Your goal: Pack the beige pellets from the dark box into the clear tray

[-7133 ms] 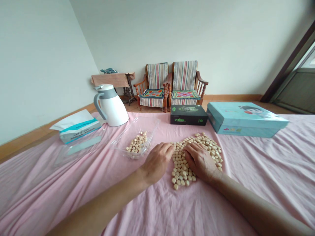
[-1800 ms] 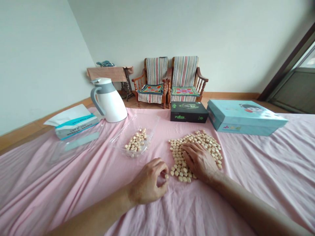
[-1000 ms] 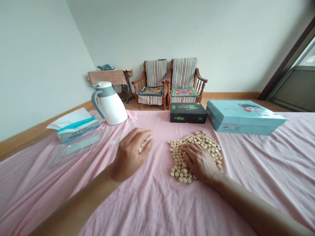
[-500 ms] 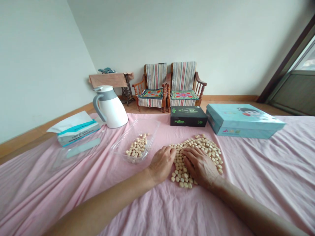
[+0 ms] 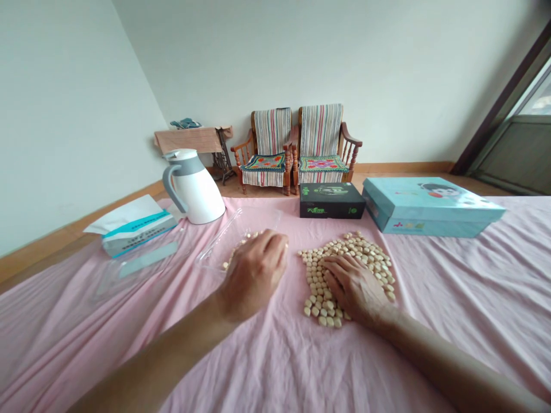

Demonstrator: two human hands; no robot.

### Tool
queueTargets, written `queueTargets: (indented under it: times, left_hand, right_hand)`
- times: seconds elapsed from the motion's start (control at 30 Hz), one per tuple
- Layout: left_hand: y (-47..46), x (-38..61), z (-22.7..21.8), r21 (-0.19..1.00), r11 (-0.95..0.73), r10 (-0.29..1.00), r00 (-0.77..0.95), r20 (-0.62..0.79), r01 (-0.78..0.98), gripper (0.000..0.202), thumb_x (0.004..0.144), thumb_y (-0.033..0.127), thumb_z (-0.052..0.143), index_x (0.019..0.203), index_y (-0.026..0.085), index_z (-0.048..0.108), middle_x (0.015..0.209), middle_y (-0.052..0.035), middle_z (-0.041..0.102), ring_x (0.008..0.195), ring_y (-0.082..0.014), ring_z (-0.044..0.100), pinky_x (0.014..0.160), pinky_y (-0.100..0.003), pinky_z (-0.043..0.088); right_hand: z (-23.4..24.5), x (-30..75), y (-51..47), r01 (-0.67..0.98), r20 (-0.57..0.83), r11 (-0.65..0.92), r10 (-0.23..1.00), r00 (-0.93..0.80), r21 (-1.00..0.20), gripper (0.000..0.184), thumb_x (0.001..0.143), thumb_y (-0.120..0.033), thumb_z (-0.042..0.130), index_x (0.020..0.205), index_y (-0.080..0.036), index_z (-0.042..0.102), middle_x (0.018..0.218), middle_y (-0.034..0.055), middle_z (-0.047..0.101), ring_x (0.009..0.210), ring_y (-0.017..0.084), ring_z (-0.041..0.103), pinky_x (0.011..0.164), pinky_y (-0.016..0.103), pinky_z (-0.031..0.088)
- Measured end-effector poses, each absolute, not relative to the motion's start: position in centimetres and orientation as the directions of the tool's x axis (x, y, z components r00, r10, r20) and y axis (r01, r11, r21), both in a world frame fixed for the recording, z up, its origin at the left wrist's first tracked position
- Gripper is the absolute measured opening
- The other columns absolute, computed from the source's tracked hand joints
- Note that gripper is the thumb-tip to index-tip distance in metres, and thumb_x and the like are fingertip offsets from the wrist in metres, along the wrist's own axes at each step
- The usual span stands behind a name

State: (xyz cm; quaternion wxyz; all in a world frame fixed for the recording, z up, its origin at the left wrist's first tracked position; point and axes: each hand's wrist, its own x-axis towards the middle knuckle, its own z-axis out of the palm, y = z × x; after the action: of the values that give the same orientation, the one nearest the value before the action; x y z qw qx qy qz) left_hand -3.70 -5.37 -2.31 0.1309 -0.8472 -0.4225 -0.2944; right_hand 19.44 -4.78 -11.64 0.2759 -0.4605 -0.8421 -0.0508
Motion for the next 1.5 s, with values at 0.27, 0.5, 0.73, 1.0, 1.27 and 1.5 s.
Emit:
queueTargets:
  times: [0.27,0.5,0.73,1.0,1.27,1.5]
  left_hand:
    - [-6.6,-3.4,-3.1,0.106,-0.719,0.597,0.531,0.601,0.687,0.01,0.09,0.013,0.046,0.09,0.018,0.054,0.087,-0.003,0.059,0.084,-0.0159,0.057,0.079,-0.029,0.046]
    - [-8.6,-1.1,-8.3,0.37,-0.629,0.765,0.629,0.138,0.683,0.012,0.08,0.013,0.058,0.082,0.019,0.049,0.087,-0.0006,0.057,0.081,-0.0153,0.056,0.072,-0.026,0.045]
    - [-9.1,-1.0,-8.4,0.366,-0.657,0.748,0.628,0.215,0.659,0.016,0.076,0.005,0.052,0.082,0.019,0.048,0.084,-0.0003,0.056,0.079,-0.0146,0.054,0.071,-0.025,0.044]
    - [-5.9,-4.5,-1.3,0.119,-0.589,0.659,0.39,0.643,0.799,0.008,0.084,0.01,0.049,0.084,0.018,0.052,0.081,-0.0016,0.057,0.075,-0.015,0.055,0.071,-0.027,0.044]
    - [-6.1,-2.8,-3.5,0.042,-0.642,0.628,0.494,0.602,0.766,0.014,0.089,0.009,0.045,0.097,0.018,0.054,0.093,-0.0055,0.058,0.092,-0.0194,0.056,0.085,-0.034,0.047]
    - [-3.7,2.1,-7.1,0.041,-0.426,0.899,0.419,0.126,0.904,0.033,0.082,-0.005,0.035,0.104,0.013,0.051,0.106,-0.0123,0.056,0.094,-0.0193,0.058,0.079,-0.031,0.049]
  right_hand:
    - [-11.8,19.5,-4.6,0.792,0.52,0.588,0.734,-0.437,-0.165,0.025,0.092,-0.022,0.043,0.105,-0.018,0.065,0.106,0.0093,0.067,0.098,0.022,0.058,0.089,0.039,0.047]
    - [-11.7,19.5,-4.6,0.795,0.508,0.587,0.737,-0.446,-0.153,0.025,0.092,-0.021,0.043,0.104,-0.016,0.065,0.107,0.01,0.067,0.098,0.022,0.058,0.089,0.038,0.047]
    - [-11.5,19.5,-4.6,0.783,0.521,0.602,0.723,-0.454,-0.154,0.024,0.091,-0.021,0.044,0.101,-0.018,0.066,0.105,0.0094,0.067,0.099,0.022,0.058,0.089,0.039,0.047]
    - [-11.4,19.4,-4.8,0.801,0.507,0.58,0.741,-0.441,-0.151,0.025,0.091,-0.02,0.043,0.101,-0.016,0.065,0.104,0.0103,0.067,0.099,0.023,0.058,0.089,0.039,0.047]
    - [-11.5,19.4,-4.7,0.797,0.511,0.584,0.737,-0.442,-0.153,0.024,0.092,-0.021,0.043,0.101,-0.017,0.065,0.105,0.0096,0.067,0.099,0.022,0.058,0.089,0.038,0.047]
    - [-11.3,19.4,-4.8,0.786,0.499,0.596,0.737,-0.455,-0.163,0.025,0.093,-0.021,0.042,0.102,-0.016,0.065,0.106,0.0092,0.066,0.098,0.022,0.058,0.089,0.038,0.046]
